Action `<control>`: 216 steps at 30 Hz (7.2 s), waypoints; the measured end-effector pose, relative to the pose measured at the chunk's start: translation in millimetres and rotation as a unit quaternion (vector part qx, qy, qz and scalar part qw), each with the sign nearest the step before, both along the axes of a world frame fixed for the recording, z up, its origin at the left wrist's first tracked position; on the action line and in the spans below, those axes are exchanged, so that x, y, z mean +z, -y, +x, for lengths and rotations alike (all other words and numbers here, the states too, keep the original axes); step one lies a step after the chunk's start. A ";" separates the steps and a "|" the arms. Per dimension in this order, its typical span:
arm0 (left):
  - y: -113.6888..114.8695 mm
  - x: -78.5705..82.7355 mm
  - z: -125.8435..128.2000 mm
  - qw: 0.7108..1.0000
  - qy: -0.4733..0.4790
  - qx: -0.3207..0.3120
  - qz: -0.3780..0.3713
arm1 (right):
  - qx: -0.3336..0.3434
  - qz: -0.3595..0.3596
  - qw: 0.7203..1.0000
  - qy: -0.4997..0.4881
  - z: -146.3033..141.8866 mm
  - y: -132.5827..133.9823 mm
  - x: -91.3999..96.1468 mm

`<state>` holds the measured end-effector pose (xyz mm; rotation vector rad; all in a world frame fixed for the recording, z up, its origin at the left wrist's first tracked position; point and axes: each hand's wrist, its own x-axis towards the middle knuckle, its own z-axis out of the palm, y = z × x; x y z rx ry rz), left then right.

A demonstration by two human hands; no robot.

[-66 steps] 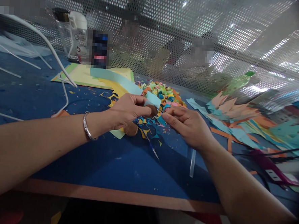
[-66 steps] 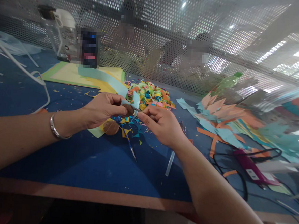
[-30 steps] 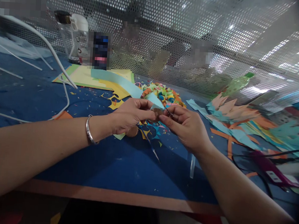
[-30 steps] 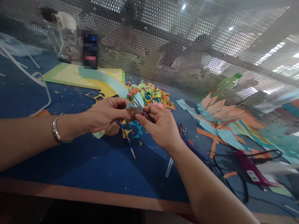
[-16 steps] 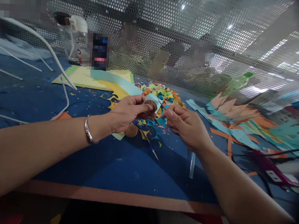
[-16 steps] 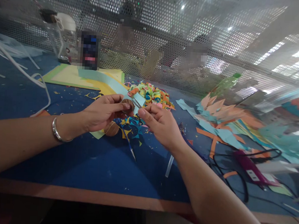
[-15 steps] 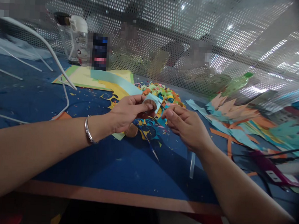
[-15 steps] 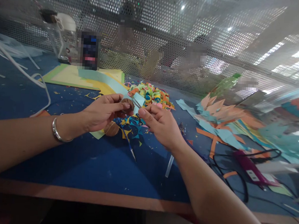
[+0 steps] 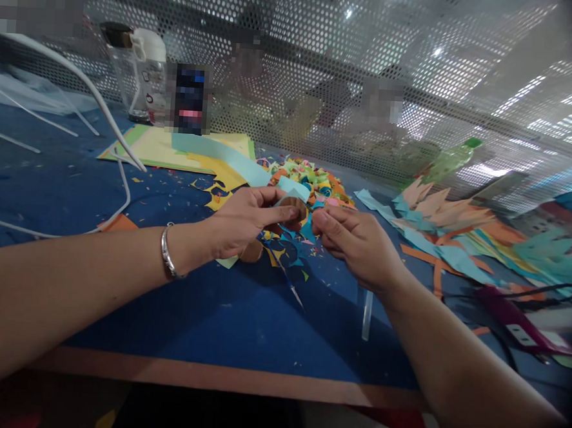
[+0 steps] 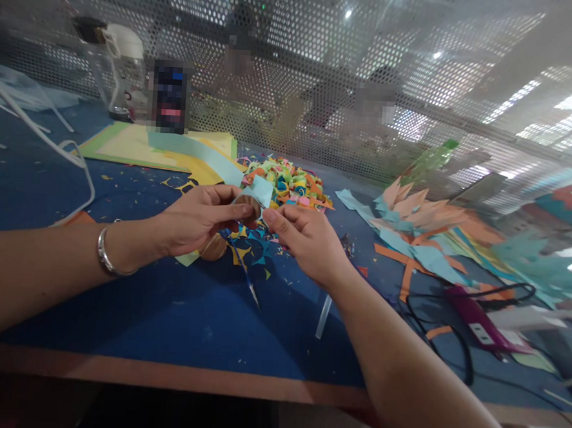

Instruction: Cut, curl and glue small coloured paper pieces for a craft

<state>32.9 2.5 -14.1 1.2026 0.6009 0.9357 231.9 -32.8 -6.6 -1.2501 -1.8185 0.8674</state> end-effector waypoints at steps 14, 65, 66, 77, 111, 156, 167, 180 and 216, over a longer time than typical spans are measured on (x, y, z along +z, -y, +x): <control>0.0 -0.8 0.5 1.000 -0.010 -0.019 -0.005 | 0.021 0.026 0.999 0.029 2.2 -0.5 1.9; -4.7 4.3 -1.9 0.998 -0.006 -0.009 -0.055 | -0.006 0.054 0.995 0.081 5.9 0.2 7.7; -4.9 4.0 -2.0 0.998 -0.006 -0.014 -0.054 | -0.005 0.052 0.995 0.080 5.8 0.1 7.6; -7.9 2.4 -4.8 0.999 -0.027 -0.020 -0.037 | -0.002 0.064 0.993 0.102 5.1 0.7 10.4; -0.7 -3.9 -1.1 0.997 -0.066 -0.033 -0.019 | -0.033 0.046 0.998 -0.015 -10.7 2.0 2.7; 2.0 -0.7 -1.0 0.998 0.042 -0.009 -0.035 | -0.014 0.070 0.997 0.032 -1.9 1.8 0.7; -0.6 0.2 -2.3 1.000 0.014 0.006 0.002 | -0.036 0.076 0.994 0.070 -2.2 3.4 5.7; -5.0 -4.3 -3.9 0.998 -0.003 0.003 0.064 | -0.026 0.075 0.991 0.103 1.1 3.1 8.3; -4.1 -3.6 -3.7 0.996 -0.002 0.007 0.094 | -0.005 0.040 0.998 0.042 4.3 2.2 4.0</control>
